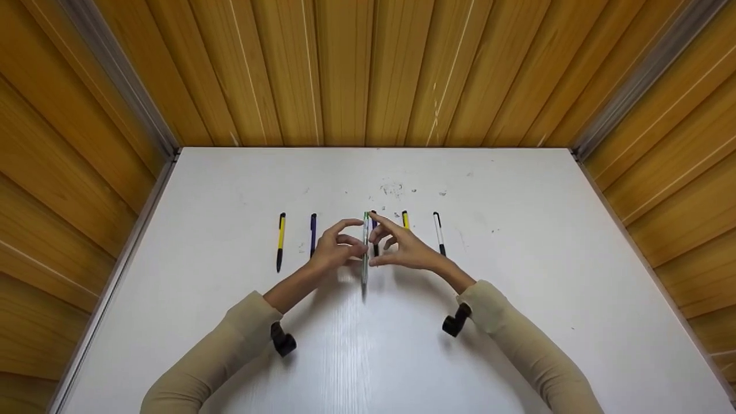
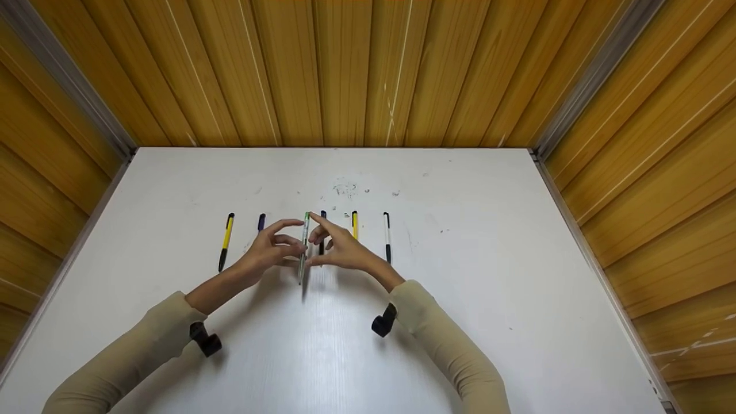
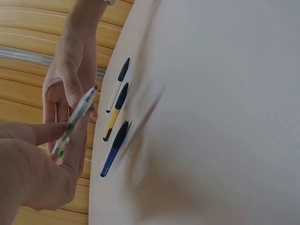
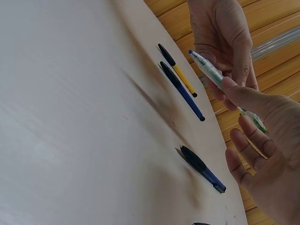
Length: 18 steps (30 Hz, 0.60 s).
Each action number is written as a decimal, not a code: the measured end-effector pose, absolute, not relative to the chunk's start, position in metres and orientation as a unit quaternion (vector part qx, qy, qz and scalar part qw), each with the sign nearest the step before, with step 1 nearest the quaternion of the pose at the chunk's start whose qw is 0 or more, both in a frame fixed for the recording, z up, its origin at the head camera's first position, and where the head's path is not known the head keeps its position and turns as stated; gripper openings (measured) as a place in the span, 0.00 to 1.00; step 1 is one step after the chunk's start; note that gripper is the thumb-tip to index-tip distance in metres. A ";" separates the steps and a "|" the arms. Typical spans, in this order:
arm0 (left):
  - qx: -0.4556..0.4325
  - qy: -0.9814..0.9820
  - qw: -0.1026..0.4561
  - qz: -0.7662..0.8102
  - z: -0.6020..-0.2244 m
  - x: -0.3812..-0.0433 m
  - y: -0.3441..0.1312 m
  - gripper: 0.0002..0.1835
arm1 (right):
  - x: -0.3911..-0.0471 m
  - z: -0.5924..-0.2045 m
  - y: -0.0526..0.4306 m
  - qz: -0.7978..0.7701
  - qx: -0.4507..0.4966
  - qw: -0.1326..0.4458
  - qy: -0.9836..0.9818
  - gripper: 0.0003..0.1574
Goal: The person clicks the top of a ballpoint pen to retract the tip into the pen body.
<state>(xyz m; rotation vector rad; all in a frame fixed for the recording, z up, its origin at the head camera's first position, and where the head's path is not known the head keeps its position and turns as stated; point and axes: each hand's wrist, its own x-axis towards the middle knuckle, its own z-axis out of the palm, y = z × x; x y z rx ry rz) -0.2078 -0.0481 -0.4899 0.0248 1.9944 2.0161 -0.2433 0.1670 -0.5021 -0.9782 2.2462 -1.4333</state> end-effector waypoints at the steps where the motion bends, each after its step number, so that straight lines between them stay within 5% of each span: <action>1: 0.009 0.694 0.152 0.704 -0.490 -0.208 -0.048 0.32 | -0.243 -0.502 0.166 -0.500 -0.339 0.152 0.782 0.64; 18: -0.008 0.711 0.125 0.692 -0.492 -0.220 -0.051 0.30 | -0.247 -0.504 0.181 -0.485 -0.320 0.138 0.802 0.57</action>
